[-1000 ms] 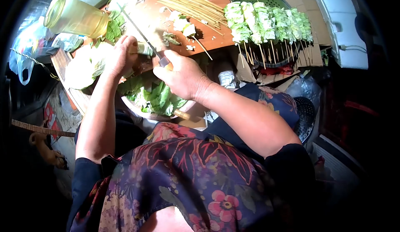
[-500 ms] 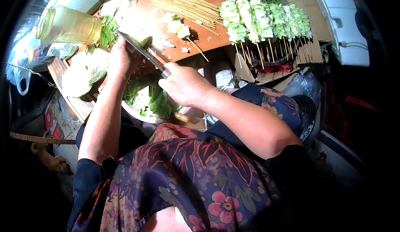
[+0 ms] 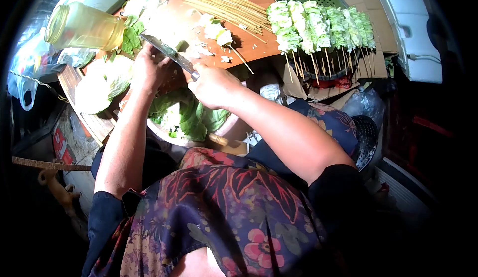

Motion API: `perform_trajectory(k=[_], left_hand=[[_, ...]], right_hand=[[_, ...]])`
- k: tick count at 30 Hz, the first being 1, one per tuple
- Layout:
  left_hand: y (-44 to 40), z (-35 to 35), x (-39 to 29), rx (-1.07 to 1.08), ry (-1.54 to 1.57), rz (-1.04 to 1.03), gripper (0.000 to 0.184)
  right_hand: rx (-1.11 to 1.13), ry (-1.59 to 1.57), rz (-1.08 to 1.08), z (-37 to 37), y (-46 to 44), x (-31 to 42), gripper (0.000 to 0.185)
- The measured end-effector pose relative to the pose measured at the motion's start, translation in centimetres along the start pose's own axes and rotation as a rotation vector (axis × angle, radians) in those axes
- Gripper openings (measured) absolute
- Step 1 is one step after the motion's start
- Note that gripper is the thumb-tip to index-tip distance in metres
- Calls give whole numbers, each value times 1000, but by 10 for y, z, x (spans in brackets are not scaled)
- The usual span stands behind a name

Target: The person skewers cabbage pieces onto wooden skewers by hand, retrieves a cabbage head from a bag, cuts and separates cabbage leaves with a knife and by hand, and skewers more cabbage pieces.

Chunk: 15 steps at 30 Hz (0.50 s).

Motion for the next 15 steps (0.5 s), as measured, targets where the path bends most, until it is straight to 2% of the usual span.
perform_trajectory(k=[3, 5, 8, 9, 12, 15], left_hand=[[2, 2, 5, -24, 17, -43, 29], [6, -20, 40, 152, 527, 342, 21], [6, -16, 49, 148, 399, 385, 18], [6, -23, 57, 134, 524, 440, 15], [4, -25, 59, 99, 613, 494, 12], [1, -27, 64, 146, 583, 532, 14]], right_hand=[[-43, -58, 19, 6, 3, -1, 51], [3, -134, 41, 6, 6, 2, 52], [-28, -119, 53, 12, 20, 10, 53], [30, -117, 38, 13, 29, 17, 53], [80, -173, 48, 14, 46, 29, 51], [102, -174, -2, 9, 48, 20, 48]])
Point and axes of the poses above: each hand's wrist, its own y-axis away from the middle knuckle, its own z-axis out of the back of the hand, x = y × z, the point moved 10 cm from there along -y, towards the middle knuckle, and after that the axes turned 1 degree about x, right-handed, at the moved point
